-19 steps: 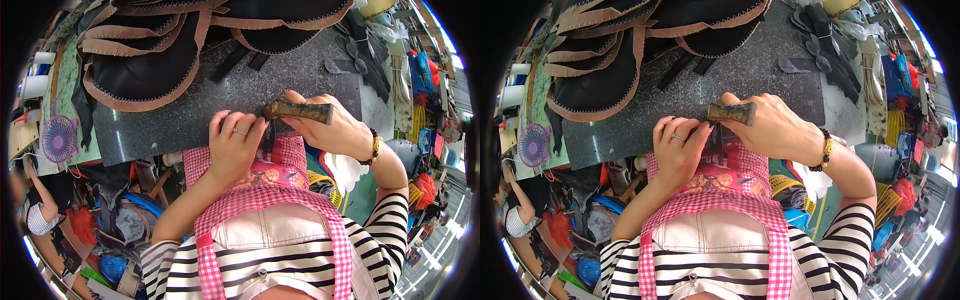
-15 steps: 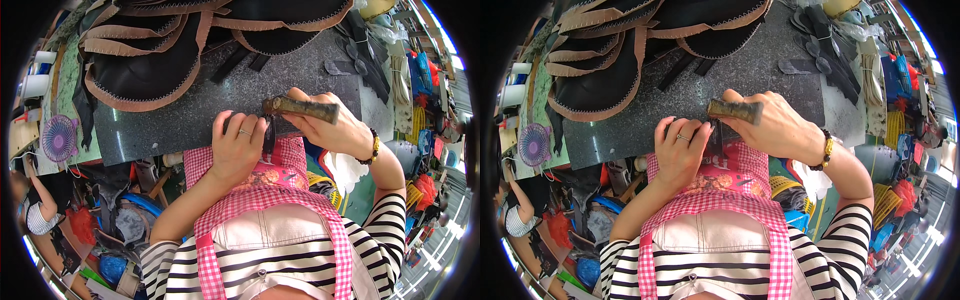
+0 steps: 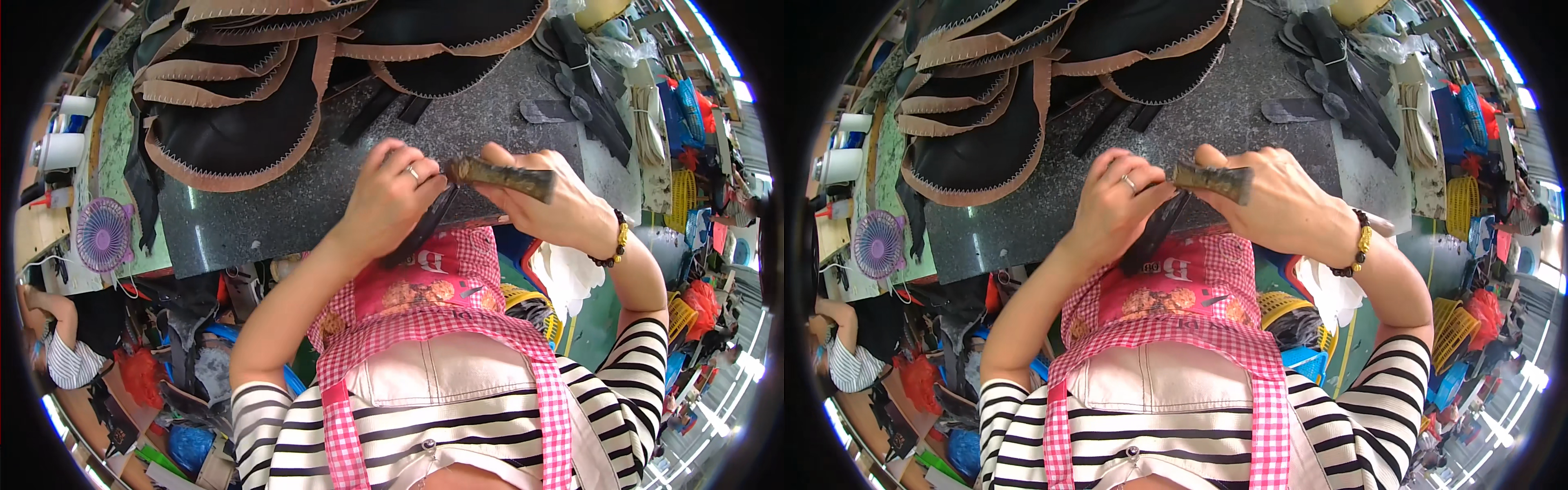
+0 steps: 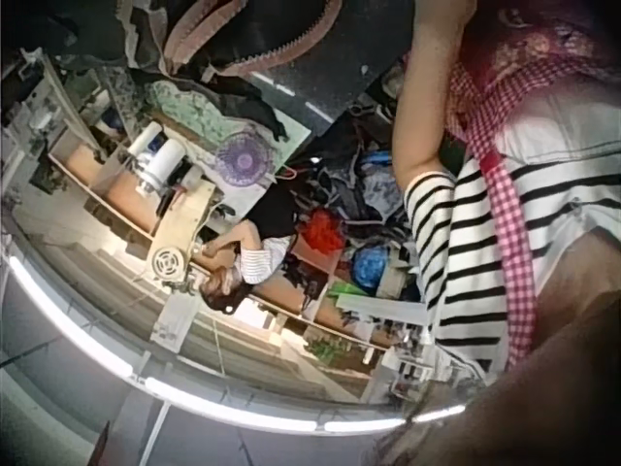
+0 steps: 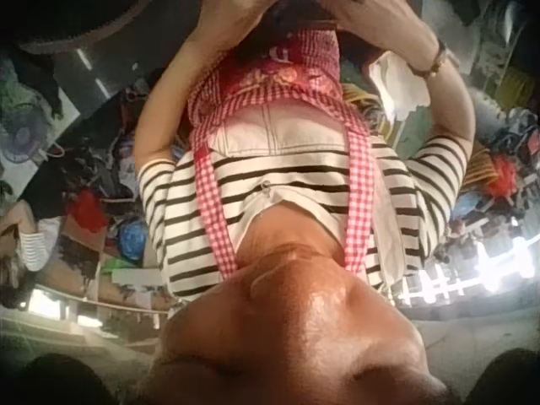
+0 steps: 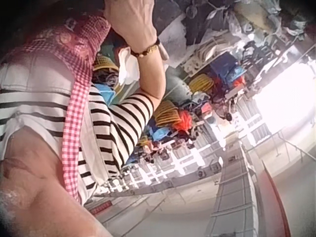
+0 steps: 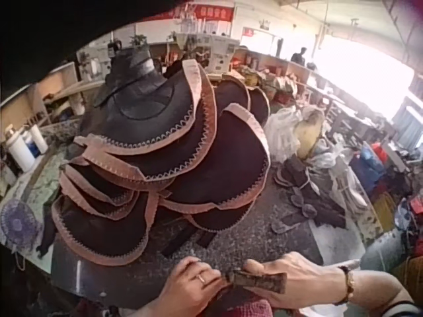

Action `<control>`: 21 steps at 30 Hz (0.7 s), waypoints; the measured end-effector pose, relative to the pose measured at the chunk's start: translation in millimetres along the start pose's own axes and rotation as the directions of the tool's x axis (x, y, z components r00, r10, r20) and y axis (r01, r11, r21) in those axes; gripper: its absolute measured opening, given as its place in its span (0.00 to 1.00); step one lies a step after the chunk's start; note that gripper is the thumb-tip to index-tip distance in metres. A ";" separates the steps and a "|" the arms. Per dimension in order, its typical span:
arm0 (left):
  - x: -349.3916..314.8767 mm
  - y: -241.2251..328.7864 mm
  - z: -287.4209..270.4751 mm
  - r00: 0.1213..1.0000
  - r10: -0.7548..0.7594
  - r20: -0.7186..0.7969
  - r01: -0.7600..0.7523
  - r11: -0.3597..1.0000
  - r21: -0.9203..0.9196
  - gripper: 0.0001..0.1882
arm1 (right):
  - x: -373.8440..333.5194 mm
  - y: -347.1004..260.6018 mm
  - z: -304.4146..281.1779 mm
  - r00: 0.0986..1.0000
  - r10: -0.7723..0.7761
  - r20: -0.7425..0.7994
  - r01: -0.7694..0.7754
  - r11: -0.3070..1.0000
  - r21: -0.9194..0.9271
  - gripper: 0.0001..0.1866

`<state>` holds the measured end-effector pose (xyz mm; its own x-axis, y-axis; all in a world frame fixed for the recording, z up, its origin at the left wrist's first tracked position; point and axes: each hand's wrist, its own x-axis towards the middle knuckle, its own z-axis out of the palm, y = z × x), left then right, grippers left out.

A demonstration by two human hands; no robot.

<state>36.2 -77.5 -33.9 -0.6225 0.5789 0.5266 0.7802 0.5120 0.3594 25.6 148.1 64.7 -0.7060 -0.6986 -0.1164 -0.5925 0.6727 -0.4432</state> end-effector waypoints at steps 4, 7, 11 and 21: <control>-7.4 12.5 -1.5 0.994 -0.105 -0.040 0.109 0.987 0.114 0.13 | -14.1 -3.3 10.6 0.988 0.156 -0.019 -0.154 0.986 0.064 0.08; -11.0 26.3 4.4 0.979 -0.186 -0.086 0.190 0.980 0.051 0.15 | -16.5 4.4 15.3 0.988 0.115 -0.106 -0.101 0.986 0.133 0.09; -10.5 42.7 6.1 0.979 -0.196 -0.049 0.202 0.958 0.202 0.14 | -11.7 7.9 9.2 0.978 0.125 -0.165 -0.097 0.981 0.165 0.09; -12.5 44.9 8.5 0.974 -0.225 -0.009 0.223 0.955 0.196 0.12 | -4.1 1.6 18.2 0.985 -0.040 -0.170 0.046 0.999 0.030 0.09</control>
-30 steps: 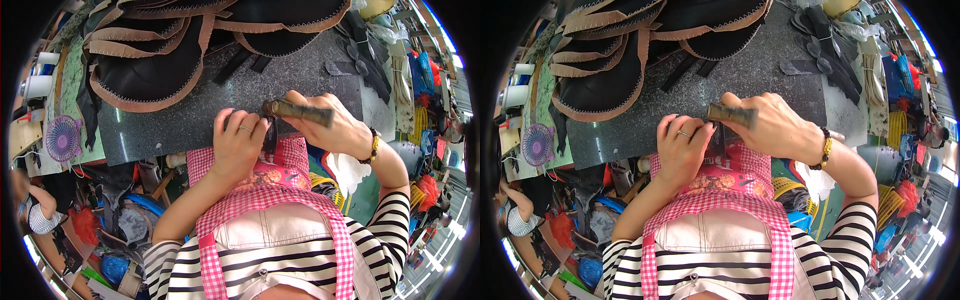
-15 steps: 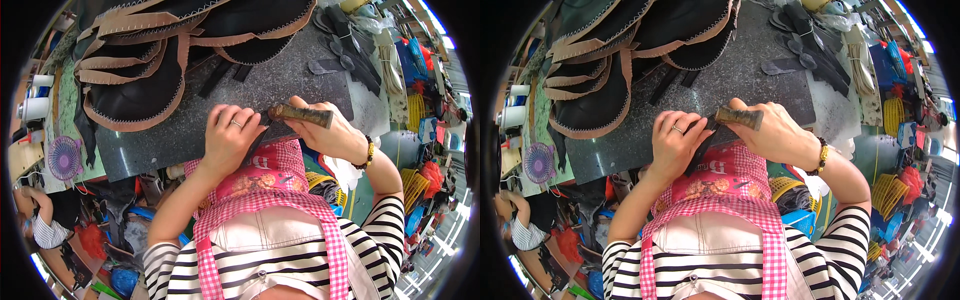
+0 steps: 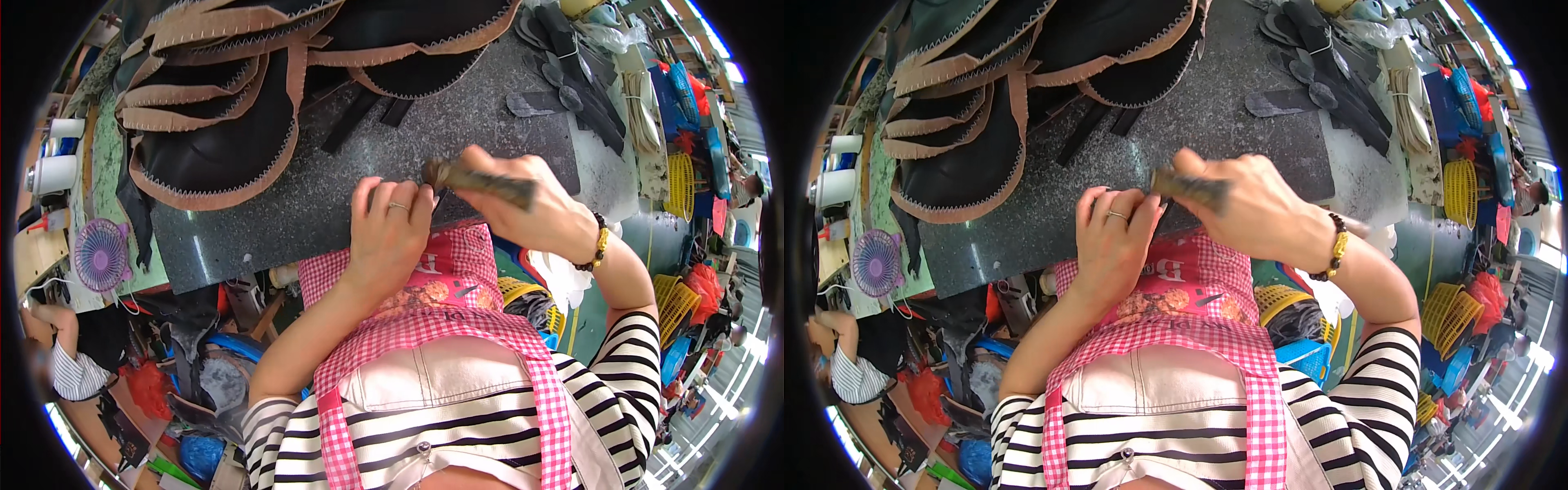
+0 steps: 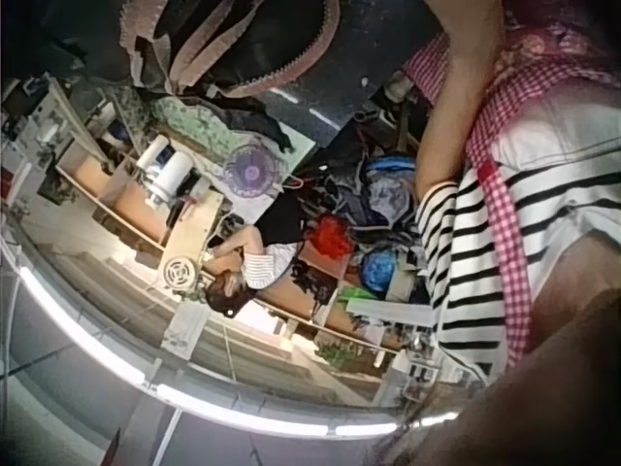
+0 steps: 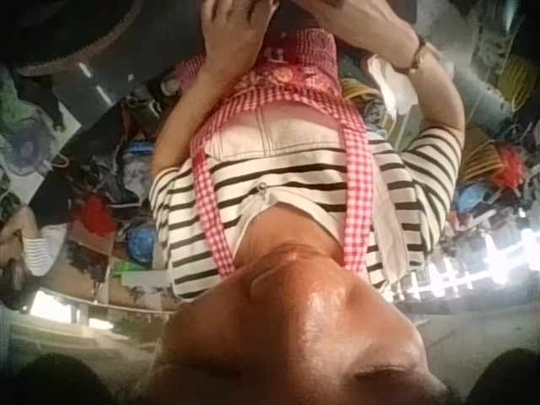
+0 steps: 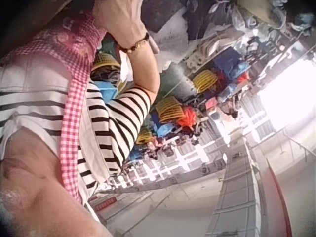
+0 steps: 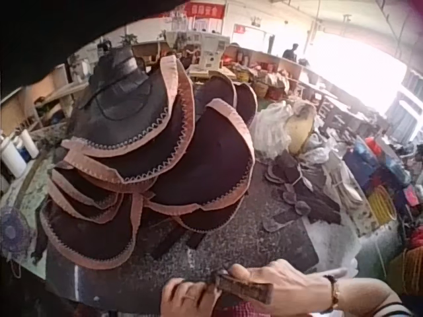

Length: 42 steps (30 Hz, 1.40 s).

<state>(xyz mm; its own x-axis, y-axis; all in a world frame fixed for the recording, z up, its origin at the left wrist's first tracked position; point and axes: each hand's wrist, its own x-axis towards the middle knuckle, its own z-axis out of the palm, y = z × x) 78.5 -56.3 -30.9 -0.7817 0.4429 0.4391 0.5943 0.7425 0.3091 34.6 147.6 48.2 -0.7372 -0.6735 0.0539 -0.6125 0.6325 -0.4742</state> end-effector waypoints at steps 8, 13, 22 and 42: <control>-13.6 11.1 -5.2 0.994 -0.111 -0.017 0.110 0.993 -0.041 0.11 | -1.0 -6.5 -1.9 0.997 0.002 0.071 -0.003 1.000 0.013 0.17; 10.5 -10.0 9.4 0.997 -0.061 -0.048 0.049 0.976 -0.213 0.06 | -1.2 17.7 5.5 0.987 0.142 -0.074 -0.136 0.987 0.081 0.10; 47.7 -25.6 6.8 0.994 0.095 0.057 -0.081 0.974 -0.210 0.07 | -19.1 45.4 -11.0 0.974 0.212 -0.079 -0.206 0.975 0.079 0.12; 19.7 -21.7 -9.9 0.979 0.168 0.112 -0.173 0.984 0.041 0.12 | 3.9 4.9 -4.7 0.978 0.175 0.116 -0.172 0.985 -0.029 0.13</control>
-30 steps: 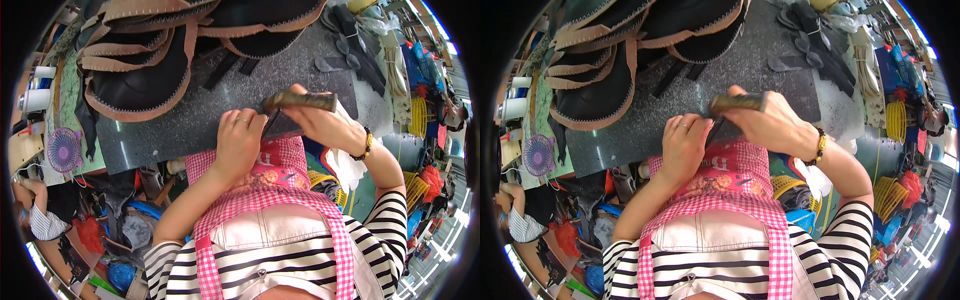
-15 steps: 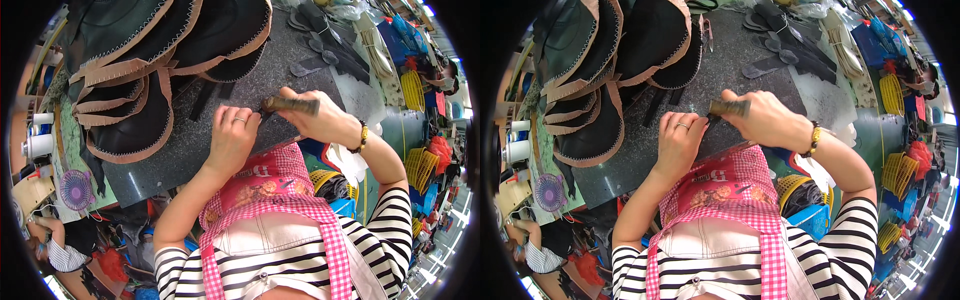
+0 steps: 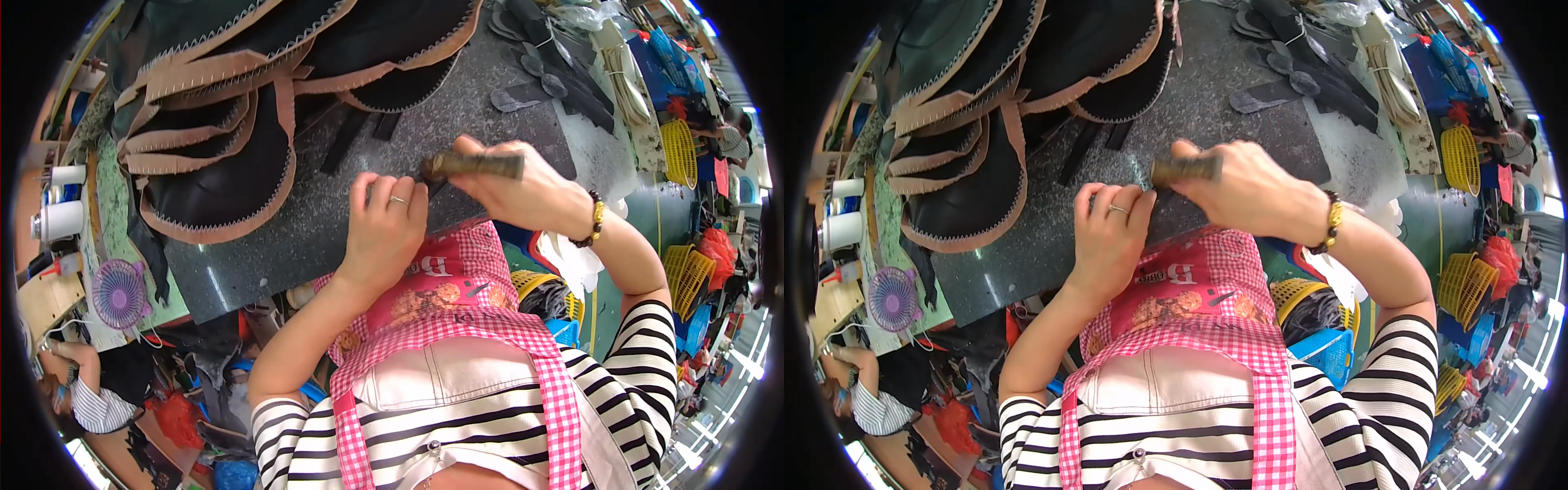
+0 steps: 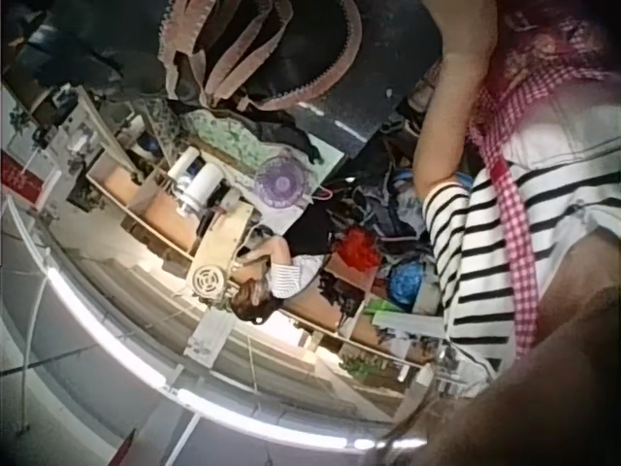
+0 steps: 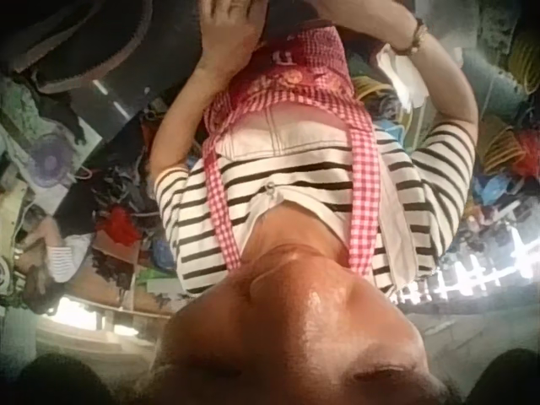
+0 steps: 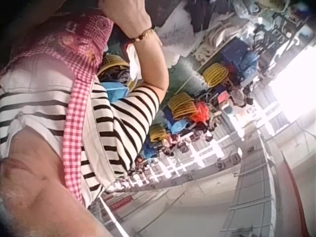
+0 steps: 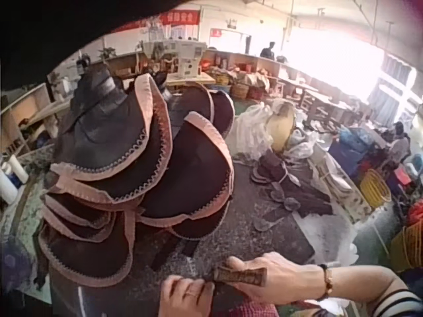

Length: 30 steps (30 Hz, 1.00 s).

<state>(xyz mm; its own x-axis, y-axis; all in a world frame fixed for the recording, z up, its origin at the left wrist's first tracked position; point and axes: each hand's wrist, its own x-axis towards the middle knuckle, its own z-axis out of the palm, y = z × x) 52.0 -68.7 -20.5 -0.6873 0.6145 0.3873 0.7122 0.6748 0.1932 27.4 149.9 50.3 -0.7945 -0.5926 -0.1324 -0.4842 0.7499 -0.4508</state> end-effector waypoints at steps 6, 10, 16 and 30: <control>-16.0 -4.1 -8.5 0.999 -0.043 -0.020 0.042 0.998 -0.049 0.12 | 7.1 2.4 5.7 0.991 -0.014 -0.130 0.026 0.996 0.090 0.08; -29.3 -3.2 -11.3 0.998 -0.052 -0.017 0.052 0.998 -0.044 0.13 | 3.0 -14.7 13.7 0.998 0.011 -0.062 -0.006 0.996 0.088 0.10; -39.2 -1.0 -14.9 0.995 -0.082 -0.051 0.079 0.996 -0.050 0.13 | 5.1 -28.9 11.3 0.999 -0.041 0.028 0.039 0.995 0.093 0.12; -65.3 5.8 -22.0 0.990 -0.129 -0.057 0.129 0.992 -0.012 0.12 | 16.6 -36.4 20.3 0.988 -0.151 0.039 0.146 0.983 0.107 0.11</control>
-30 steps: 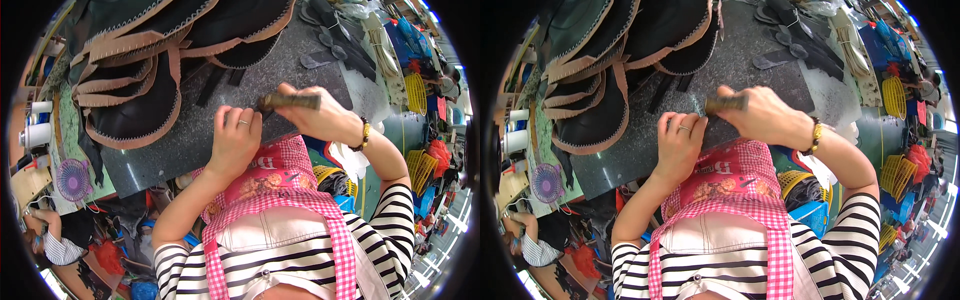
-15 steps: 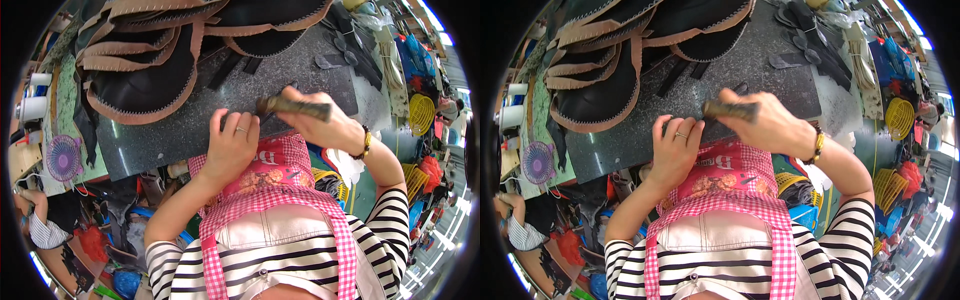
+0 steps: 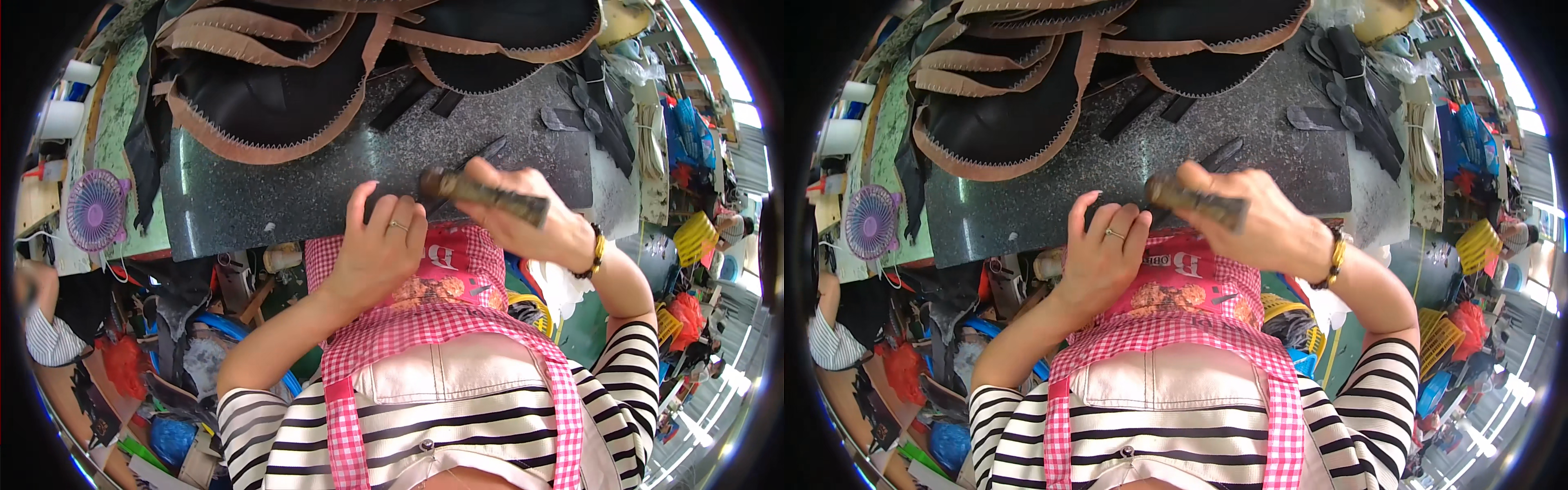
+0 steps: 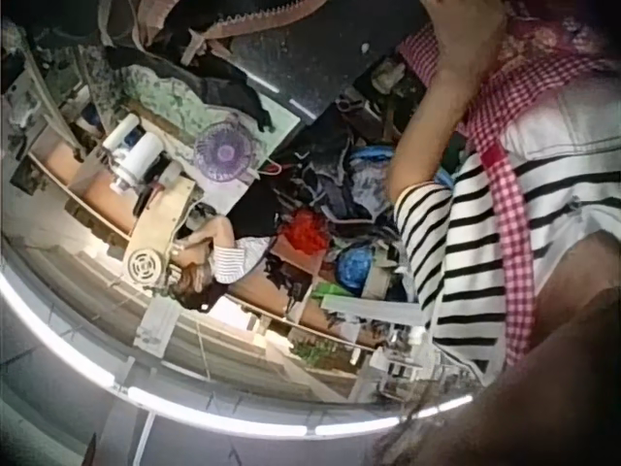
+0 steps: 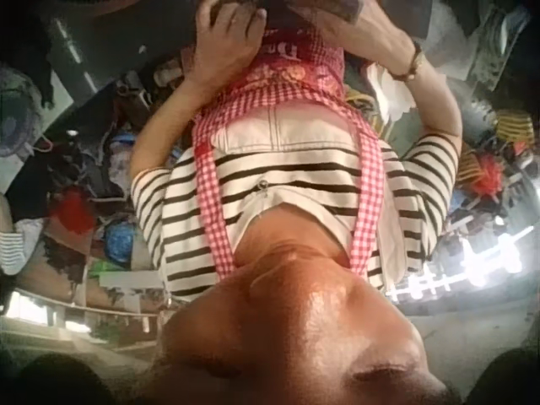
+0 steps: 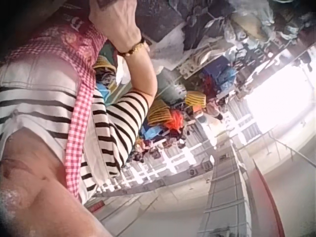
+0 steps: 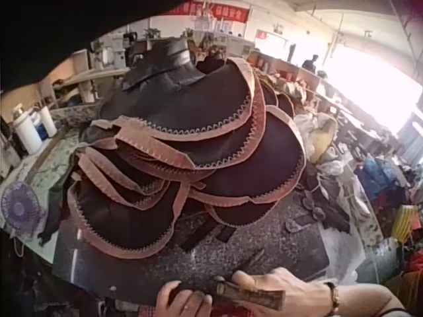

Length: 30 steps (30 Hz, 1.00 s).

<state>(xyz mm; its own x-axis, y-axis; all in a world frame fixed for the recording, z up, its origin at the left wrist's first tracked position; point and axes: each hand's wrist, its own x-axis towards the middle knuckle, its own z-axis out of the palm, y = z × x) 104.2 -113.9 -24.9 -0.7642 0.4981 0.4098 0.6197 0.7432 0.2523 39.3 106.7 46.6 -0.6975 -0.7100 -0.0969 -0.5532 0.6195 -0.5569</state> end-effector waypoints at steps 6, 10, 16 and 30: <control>-0.8 -9.8 -8.0 1.000 -0.019 0.000 0.018 0.987 -0.161 0.11 | 2.9 -10.9 0.5 0.997 0.069 -0.045 -0.067 0.996 0.055 0.10; 0.0 -18.7 -1.9 0.999 -0.036 0.013 0.038 0.949 -0.313 0.10 | -0.8 -14.3 2.3 0.999 0.014 0.048 -0.016 0.999 0.035 0.08; 28.1 -7.2 29.0 0.992 -0.006 -0.123 -0.027 0.964 -0.265 0.10 | -5.5 8.3 -19.7 0.987 0.143 -0.075 -0.145 0.989 -0.021 0.09; 18.1 -11.4 11.2 0.999 -0.016 -0.033 0.006 0.962 -0.272 0.09 | -6.6 3.7 -9.8 0.997 0.058 -0.041 -0.059 0.998 -0.028 0.13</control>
<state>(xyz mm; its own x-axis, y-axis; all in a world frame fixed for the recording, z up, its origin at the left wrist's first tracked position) 81.3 -108.3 -30.2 -0.7678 0.4713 0.4341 0.6400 0.5968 0.4840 37.3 117.0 53.3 -0.7469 -0.6582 -0.0948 -0.5235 0.6699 -0.5264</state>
